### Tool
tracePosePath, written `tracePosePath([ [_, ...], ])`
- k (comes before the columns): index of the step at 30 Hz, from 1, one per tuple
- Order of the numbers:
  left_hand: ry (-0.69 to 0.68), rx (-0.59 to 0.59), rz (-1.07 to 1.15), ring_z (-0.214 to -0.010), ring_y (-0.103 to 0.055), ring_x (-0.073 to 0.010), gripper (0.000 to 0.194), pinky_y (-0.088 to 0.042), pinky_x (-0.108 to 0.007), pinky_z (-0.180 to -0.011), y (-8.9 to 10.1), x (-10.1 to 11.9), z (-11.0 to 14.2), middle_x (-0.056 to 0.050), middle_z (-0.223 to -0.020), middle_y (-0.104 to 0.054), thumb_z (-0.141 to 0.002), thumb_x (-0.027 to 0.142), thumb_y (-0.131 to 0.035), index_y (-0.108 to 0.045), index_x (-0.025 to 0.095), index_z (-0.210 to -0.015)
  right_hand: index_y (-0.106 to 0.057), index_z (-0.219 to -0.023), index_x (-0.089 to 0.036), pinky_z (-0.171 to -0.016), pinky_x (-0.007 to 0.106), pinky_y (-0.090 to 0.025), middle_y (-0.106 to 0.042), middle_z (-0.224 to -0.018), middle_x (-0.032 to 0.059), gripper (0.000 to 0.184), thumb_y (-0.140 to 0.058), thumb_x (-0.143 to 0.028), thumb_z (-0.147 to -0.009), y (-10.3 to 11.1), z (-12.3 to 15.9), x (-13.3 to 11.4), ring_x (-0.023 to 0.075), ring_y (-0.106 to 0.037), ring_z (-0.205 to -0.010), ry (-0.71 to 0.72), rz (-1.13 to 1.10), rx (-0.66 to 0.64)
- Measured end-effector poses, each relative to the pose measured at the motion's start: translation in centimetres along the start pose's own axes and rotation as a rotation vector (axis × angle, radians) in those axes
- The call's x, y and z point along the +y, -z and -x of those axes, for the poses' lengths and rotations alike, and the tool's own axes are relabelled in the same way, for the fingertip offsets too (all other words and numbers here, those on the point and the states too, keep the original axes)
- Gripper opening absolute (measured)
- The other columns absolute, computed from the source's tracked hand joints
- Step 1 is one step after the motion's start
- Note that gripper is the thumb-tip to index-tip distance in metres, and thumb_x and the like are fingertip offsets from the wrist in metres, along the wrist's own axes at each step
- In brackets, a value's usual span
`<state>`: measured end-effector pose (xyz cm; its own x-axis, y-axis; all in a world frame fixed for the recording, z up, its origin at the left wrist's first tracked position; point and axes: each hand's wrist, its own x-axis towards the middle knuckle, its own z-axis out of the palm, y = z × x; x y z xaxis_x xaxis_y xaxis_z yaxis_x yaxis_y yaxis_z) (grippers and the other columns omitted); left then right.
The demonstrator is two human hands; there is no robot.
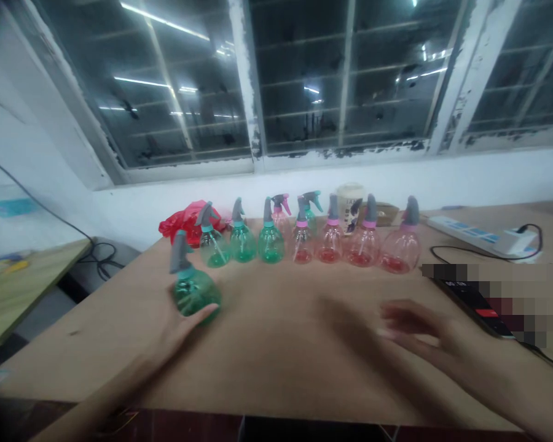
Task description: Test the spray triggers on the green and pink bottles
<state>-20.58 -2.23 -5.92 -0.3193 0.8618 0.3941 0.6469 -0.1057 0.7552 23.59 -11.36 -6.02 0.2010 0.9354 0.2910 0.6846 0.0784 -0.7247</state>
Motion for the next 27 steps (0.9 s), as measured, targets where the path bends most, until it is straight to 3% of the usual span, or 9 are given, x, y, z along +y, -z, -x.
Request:
tracePosePath([
  [2, -0.029, -0.138, 0.033, -0.118, -0.052, -0.0329, 0.085, -0.038, -0.053, -0.103, -2.1, 2.9, 2.7, -0.011, -0.122, -0.054, -0.058, 0.049, -0.077, -0.036, 0.022, -0.127, -0.068, -0.097, -0.036, -0.094, 0.045, -0.052, -0.071, -0.106, 0.0059, 0.043, -0.070, -0.061, -0.062, -1.9, -1.1, -5.3, 0.0296, -0.065, -0.101, 0.064, -0.122, -0.169],
  [4, -0.058, -0.265, 0.139, -0.121, -0.050, -0.0315, 0.087, -0.039, -0.050, -0.102, -4.4, 5.9, 4.8, -0.012, -0.127, -0.050, -0.062, 0.049, -0.075, -0.030, 0.022, -0.131, -0.049, -0.128, -0.034, -0.104, 0.054, -0.040, -0.059, -0.128, 0.0060, 0.070, -0.073, -0.050, -0.064, -3.9, -2.2, -9.5, 0.0316, -0.054, -0.119, 0.153, -0.196, -0.221],
  [7, -0.130, -0.434, 0.279, -0.122, -0.047, -0.0303, 0.081, -0.039, -0.048, -0.103, -7.4, 9.6, 6.9, -0.014, -0.128, -0.048, -0.066, 0.044, -0.075, -0.031, 0.019, -0.129, -0.019, -0.146, -0.032, -0.105, 0.063, -0.032, -0.037, -0.147, 0.0096, 0.100, -0.076, -0.046, -0.064, -6.0, -4.5, -12.2, 0.0362, -0.038, -0.132, 0.262, -0.278, -0.171],
  [9, -0.204, -0.520, 0.299, -0.127, -0.042, -0.0299, 0.074, -0.035, -0.048, -0.107, -8.7, 11.4, 7.8, -0.014, -0.130, -0.046, -0.072, 0.042, -0.071, -0.032, 0.019, -0.130, -0.015, -0.146, -0.033, -0.105, 0.063, -0.032, -0.033, -0.149, 0.0093, 0.101, -0.076, -0.043, -0.066, -6.5, -6.1, -11.7, 0.0354, -0.035, -0.134, 0.273, -0.357, -0.166],
  [12, -0.263, -0.595, 0.338, -0.129, -0.040, -0.0281, 0.063, -0.031, -0.047, -0.110, -9.9, 12.9, 8.4, -0.015, -0.132, -0.043, -0.081, 0.038, -0.062, -0.029, 0.018, -0.132, -0.026, -0.142, -0.035, -0.102, 0.057, -0.040, -0.035, -0.148, 0.0073, 0.087, -0.074, -0.038, -0.070, -6.0, -7.2, -9.9, 0.0323, -0.042, -0.130, 0.315, -0.514, -0.230],
  [15, -0.312, -0.657, 0.372, -0.126, -0.042, -0.0268, 0.062, -0.031, -0.046, -0.110, -10.7, 13.4, 8.6, -0.015, -0.130, -0.043, -0.081, 0.033, -0.061, -0.029, 0.017, -0.131, -0.029, -0.139, -0.034, -0.103, 0.053, -0.041, -0.036, -0.147, 0.0067, 0.084, -0.075, -0.035, -0.069, -5.5, -6.9, -8.7, 0.0299, -0.044, -0.128, 0.322, -0.566, -0.256],
  [19, -0.342, -0.696, 0.398, -0.128, -0.039, -0.0259, 0.062, -0.031, -0.045, -0.110, -11.9, 13.1, 8.5, -0.014, -0.131, -0.041, -0.080, 0.030, -0.061, -0.028, 0.018, -0.131, -0.032, -0.136, -0.030, -0.103, 0.053, -0.039, -0.045, -0.139, 0.0089, 0.086, -0.078, -0.037, -0.064, -6.2, -6.4, -8.7, 0.0304, -0.045, -0.126, 0.232, -0.521, -0.144],
  [24, -0.217, -0.749, 0.460, -0.122, -0.045, -0.0279, 0.076, -0.037, -0.046, -0.105, -13.3, 12.5, 7.6, -0.014, -0.127, -0.044, -0.068, 0.038, -0.074, -0.028, 0.018, -0.125, -0.050, -0.114, -0.023, -0.081, 0.043, -0.051, -0.063, -0.106, 0.0066, 0.049, -0.070, -0.037, -0.071, -8.1, -7.3, -9.1, 0.0246, -0.062, -0.093, 0.170, -0.535, -0.018],
  [27, -0.155, -0.719, 0.477, -0.121, -0.046, -0.0305, 0.083, -0.038, -0.047, -0.103, -13.7, 12.4, 7.0, -0.015, -0.126, -0.045, -0.057, 0.039, -0.082, -0.031, 0.017, -0.119, -0.052, -0.108, -0.025, -0.067, 0.034, -0.051, -0.063, -0.088, 0.0012, 0.039, -0.066, -0.030, -0.072, -9.1, -8.2, -8.7, 0.0177, -0.060, -0.071, 0.190, -0.571, -0.008],
])
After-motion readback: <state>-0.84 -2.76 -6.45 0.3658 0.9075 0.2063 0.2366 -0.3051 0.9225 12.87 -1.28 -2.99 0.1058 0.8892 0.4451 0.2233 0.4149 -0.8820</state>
